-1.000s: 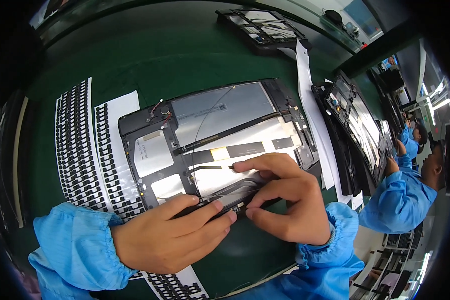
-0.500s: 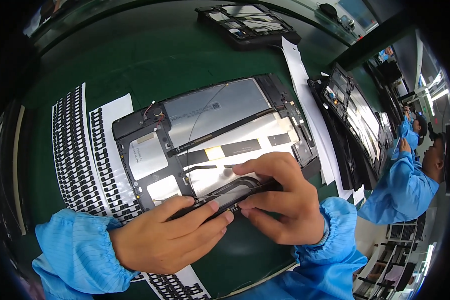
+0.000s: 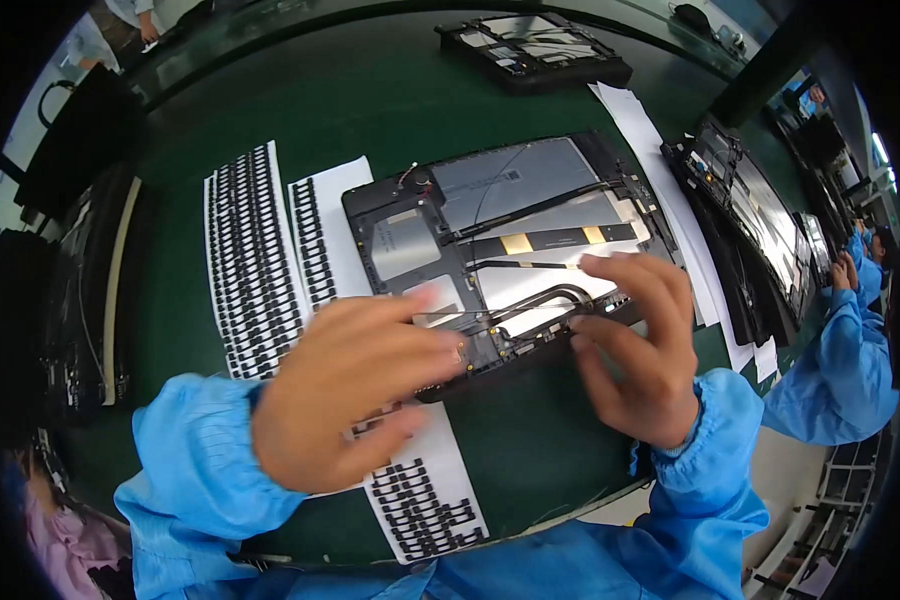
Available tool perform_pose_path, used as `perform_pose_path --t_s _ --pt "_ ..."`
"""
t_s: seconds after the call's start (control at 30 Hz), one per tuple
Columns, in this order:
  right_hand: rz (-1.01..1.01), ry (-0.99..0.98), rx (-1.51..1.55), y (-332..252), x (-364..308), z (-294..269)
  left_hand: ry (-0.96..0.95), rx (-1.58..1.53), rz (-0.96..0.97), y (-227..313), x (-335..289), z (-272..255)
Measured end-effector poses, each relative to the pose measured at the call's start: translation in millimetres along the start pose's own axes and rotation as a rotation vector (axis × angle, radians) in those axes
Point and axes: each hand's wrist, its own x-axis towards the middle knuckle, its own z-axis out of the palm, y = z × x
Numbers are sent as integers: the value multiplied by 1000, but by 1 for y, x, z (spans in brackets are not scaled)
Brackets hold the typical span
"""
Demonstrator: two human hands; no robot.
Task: The person assembles tablets by retrieving chassis units, attaching adhesive tabs to secure internal cables by hand, and placing each completed unit onto a stack.
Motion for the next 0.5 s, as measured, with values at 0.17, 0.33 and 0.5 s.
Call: perform_pose_path --t_s 0.17,0.33,0.5 --pt "160 58 212 -66 -7 27 5 155 -128 4 -50 7" --pt "194 -216 93 -111 -7 52 -143 246 -140 7 -51 9" --pt "157 -213 109 -118 -7 57 -145 259 -155 8 -56 6"
